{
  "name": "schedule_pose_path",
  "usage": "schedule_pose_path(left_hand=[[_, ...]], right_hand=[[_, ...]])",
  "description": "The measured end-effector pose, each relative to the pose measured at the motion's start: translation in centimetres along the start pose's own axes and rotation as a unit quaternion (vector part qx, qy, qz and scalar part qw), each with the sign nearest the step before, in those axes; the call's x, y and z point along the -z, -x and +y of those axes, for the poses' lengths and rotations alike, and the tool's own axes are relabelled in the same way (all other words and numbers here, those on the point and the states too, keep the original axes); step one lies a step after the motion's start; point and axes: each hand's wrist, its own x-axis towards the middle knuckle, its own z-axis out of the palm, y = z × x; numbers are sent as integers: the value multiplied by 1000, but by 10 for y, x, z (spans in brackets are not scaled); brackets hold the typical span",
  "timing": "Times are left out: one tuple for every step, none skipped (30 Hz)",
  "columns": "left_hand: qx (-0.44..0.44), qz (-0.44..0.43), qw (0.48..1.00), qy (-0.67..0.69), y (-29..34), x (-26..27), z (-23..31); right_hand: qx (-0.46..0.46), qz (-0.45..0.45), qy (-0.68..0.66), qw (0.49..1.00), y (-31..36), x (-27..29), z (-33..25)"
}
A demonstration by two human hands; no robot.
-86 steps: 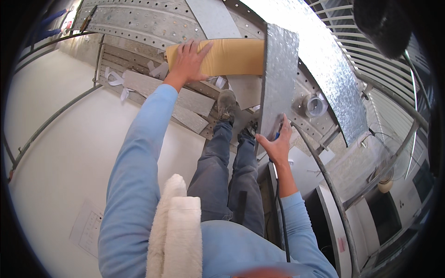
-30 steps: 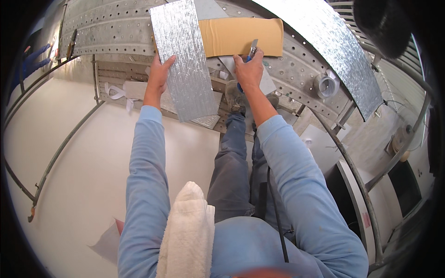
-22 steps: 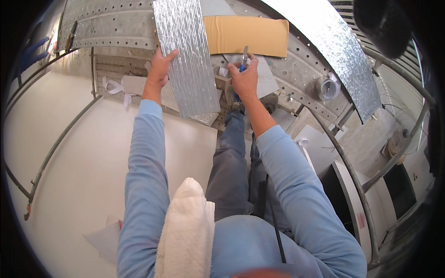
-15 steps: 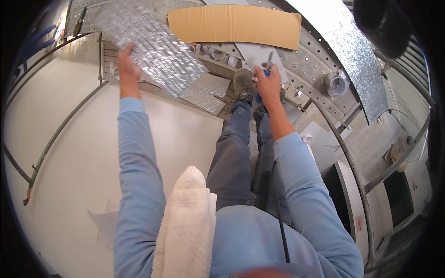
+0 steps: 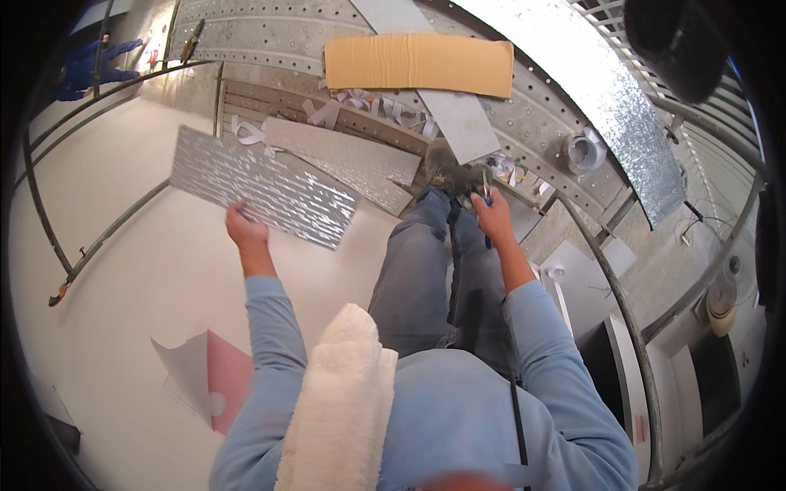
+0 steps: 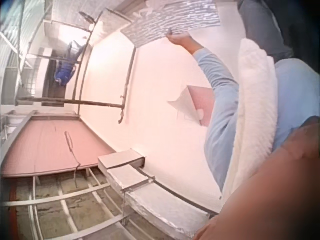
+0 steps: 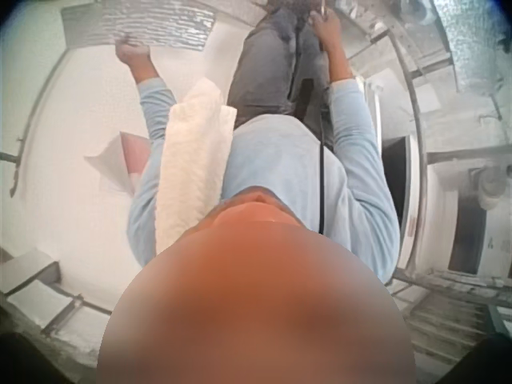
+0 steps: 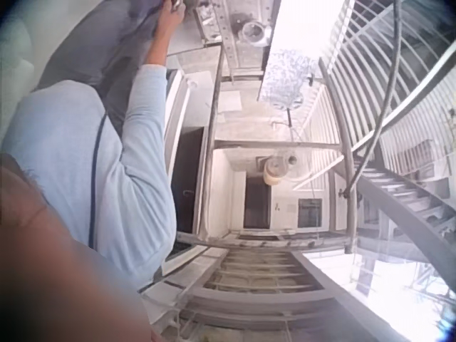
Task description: The person cuts a silver foil-backed insulation sheet on a scaffold platform using a utility knife, then cuts a piece of cardboard. The person handles both materials and places the cut pieces on the scaffold.
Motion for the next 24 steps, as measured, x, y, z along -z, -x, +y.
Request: schedule_pose_path(left_hand=[[16, -7, 1000, 9, 16, 8, -10], [38, -1, 999, 10, 28, 11, -19], [51, 4, 999, 6, 41, 14, -27], [61, 8, 998, -3, 51, 15, -34], [69, 23, 997, -8, 59, 13, -39], [73, 32, 997, -16, 64, 9, -43], [66, 25, 997, -23, 65, 0, -47], [85, -4, 996, -23, 64, -12, -51], [96, -45, 994, -26, 63, -25, -56], [100, -75, 991, -43, 62, -37, -60], [98, -102, 989, -53, 60, -55, -68], [89, -120, 986, -73, 58, -73, -74], [76, -133, 983, -98, 58, -90, -81], [41, -180, 976, -116, 60, -108, -89], [51, -219, 965, -137, 61, -126, -93], [47, -253, 954, -152, 62, -143, -97], [44, -285, 943, -167, 63, -157, -103], [35, -329, 927, -176, 63, -171, -107], [38, -330, 924, -189, 62, -183, -110], [35, -340, 919, -198, 59, -193, -113], [32, -351, 913, -205, 54, -199, -113], [30, -351, 911, -216, 46, -207, -114], [29, -353, 907, -228, 37, -213, -114], [30, -351, 904, -244, 27, -217, -115]], right_hand=[[-10, 3, 0, 1000, 6, 12, 5], [-23, 6, 0, 1000, 10, 24, 9], [-27, -2, -5, 1000, 13, 36, 13], [-27, 6, 33, 999, 13, 46, 16], [-12, 7, 57, 998, 14, 54, 19], [-15, 13, 84, 996, 14, 61, 21], [7, 11, 85, 996, 15, 66, 20], [10, 14, 89, 996, 15, 69, 18], [-23, 21, 102, 994, 16, 69, 13], [15, 2, 66, 998, 16, 66, 5], [17, -14, 39, 999, 15, 59, -7], [0, -28, 16, 999, 16, 48, -20], [0, -68, -20, 998, 16, 36, -36], [0, -110, -63, 992, 15, 20, -53], [-10, -113, -58, 992, 13, 1, -69], [24, -134, -87, 987, 9, -19, -84], [46, -117, -69, 990, 4, -42, -97], [96, -111, -73, 987, -5, -63, -109], [97, -94, -45, 990, -15, -82, -119], [96, -78, -18, 992, -26, -100, -127], [95, -78, 17, 992, -37, -110, -131], [93, -57, -8, 994, -49, -120, -133], [89, -51, -27, 994, -59, -126, -133], [78, -42, -39, 995, -66, -133, -131]])
